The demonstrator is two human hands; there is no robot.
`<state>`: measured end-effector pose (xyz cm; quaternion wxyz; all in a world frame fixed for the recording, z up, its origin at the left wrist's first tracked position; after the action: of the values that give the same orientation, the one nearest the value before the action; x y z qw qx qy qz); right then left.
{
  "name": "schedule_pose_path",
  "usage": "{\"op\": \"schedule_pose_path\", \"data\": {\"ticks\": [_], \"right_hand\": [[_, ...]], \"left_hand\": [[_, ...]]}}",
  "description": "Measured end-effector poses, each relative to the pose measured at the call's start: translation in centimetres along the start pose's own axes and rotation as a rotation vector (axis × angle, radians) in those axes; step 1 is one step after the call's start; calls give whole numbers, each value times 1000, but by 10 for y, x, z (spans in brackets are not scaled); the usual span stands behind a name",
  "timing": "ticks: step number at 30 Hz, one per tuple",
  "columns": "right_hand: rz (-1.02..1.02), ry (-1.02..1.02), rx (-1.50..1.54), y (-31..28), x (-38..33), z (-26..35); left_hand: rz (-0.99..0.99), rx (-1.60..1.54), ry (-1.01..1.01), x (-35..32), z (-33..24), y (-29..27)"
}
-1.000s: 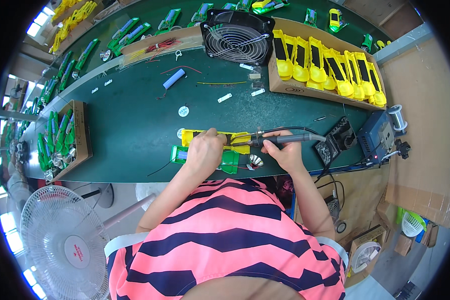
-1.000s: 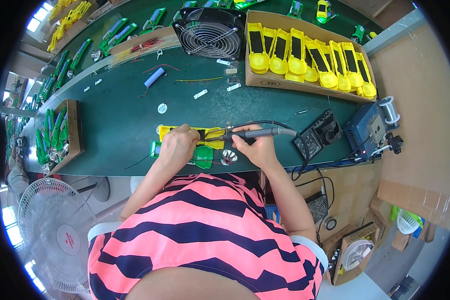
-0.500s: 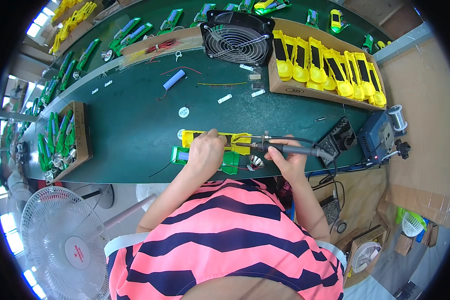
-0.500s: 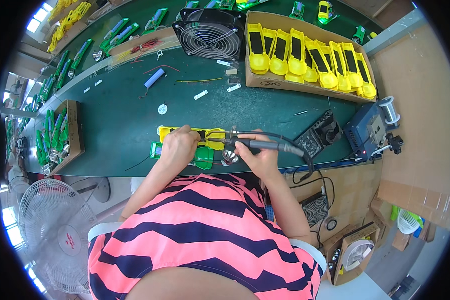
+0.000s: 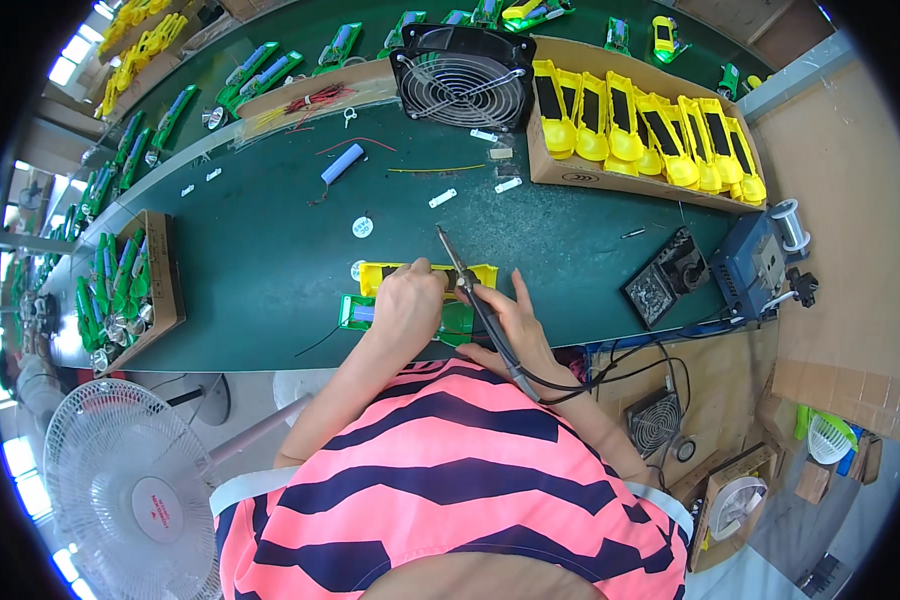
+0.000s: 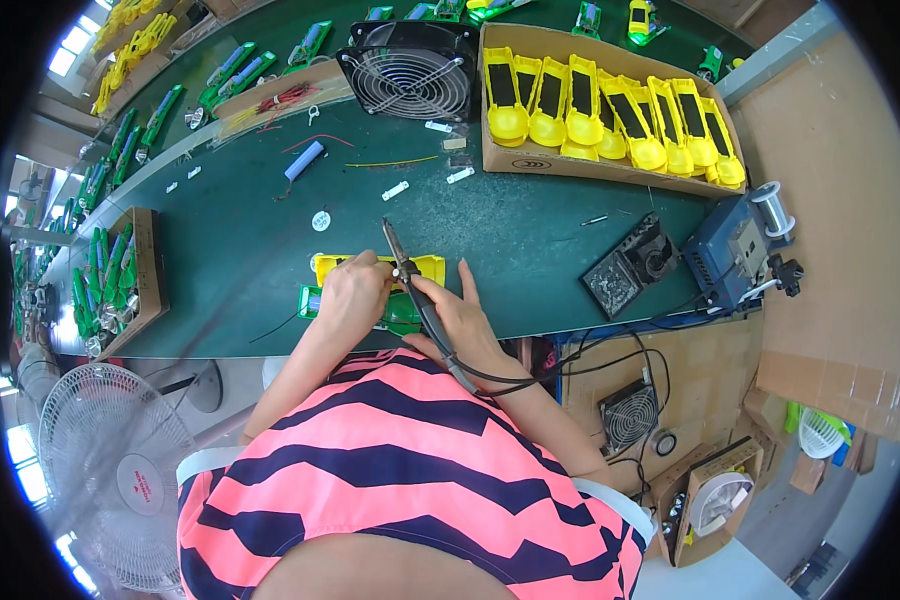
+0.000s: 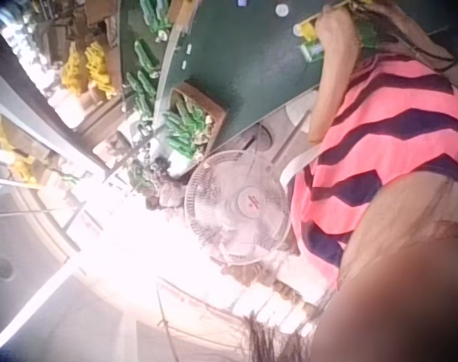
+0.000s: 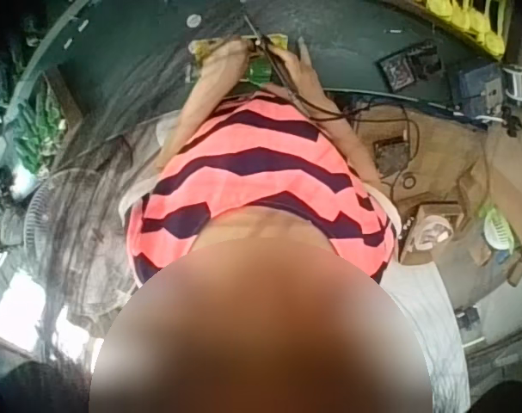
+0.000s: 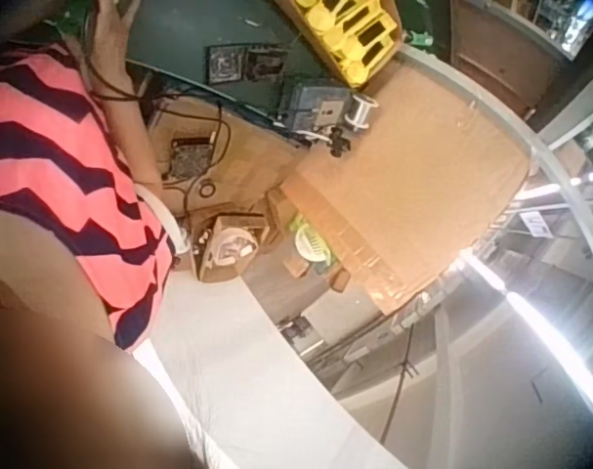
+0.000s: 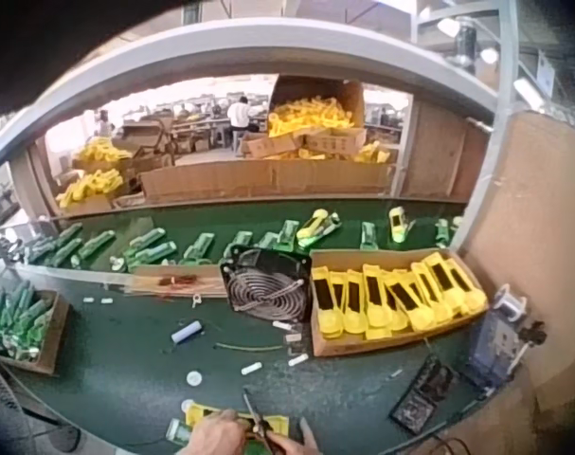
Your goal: Soldering electronic components and wires into flashlight housings at a factory workbench.
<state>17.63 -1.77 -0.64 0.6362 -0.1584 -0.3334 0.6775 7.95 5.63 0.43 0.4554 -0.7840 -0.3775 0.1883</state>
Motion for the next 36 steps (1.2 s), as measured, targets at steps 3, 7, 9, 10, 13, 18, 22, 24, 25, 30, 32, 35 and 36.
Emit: {"op": "schedule_pose_path", "data": {"ticks": [3,7,9,10,13,18,22,24,25,30,32,35,36], "right_hand": [[-68,-88,-32,2,0,0],[-33,-102,-125,-3,6,-6],[-32,-130,-112,-8,12,-10],[-26,-142,-90,-12,15,-10],[28,-124,-107,-17,23,-10],[-66,-91,-95,-18,21,-12],[-104,79,-27,-29,10,-7],[-422,58,80,-40,-10,-7],[-389,39,-36,-43,-16,-5],[-596,124,274,-32,-52,-23],[-611,223,390,-20,-56,-29],[-652,378,716,-10,-55,-39],[-650,377,718,-11,-54,-39]], "left_hand": [[20,-121,24,-3,-6,-13],[-79,23,-59,-31,-20,-84],[24,86,-96,-45,-9,-78],[41,110,-74,-49,-5,-71],[-203,17,65,-50,-9,-57],[-468,-274,229,-45,-8,-35],[-459,-465,101,-39,3,-15],[-392,-344,163,-34,-6,-20],[-370,-356,151,-34,-5,-20],[-324,-480,1,-33,9,-24],[-316,-501,-14,-32,14,-21],[-323,-474,-17,-31,12,-23],[-327,-483,-28,-32,12,-23]]}}
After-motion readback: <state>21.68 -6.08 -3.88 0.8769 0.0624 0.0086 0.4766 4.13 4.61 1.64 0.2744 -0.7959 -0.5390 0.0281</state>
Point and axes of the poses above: each hand's wrist, its own x-axis towards the middle knuckle, its own y-axis out of the palm, z = x × y, the point moved 7 cm from there along x, towards the middle knuckle, and after that the axes turned 14 degrees about -x, right-handed, at the moved point
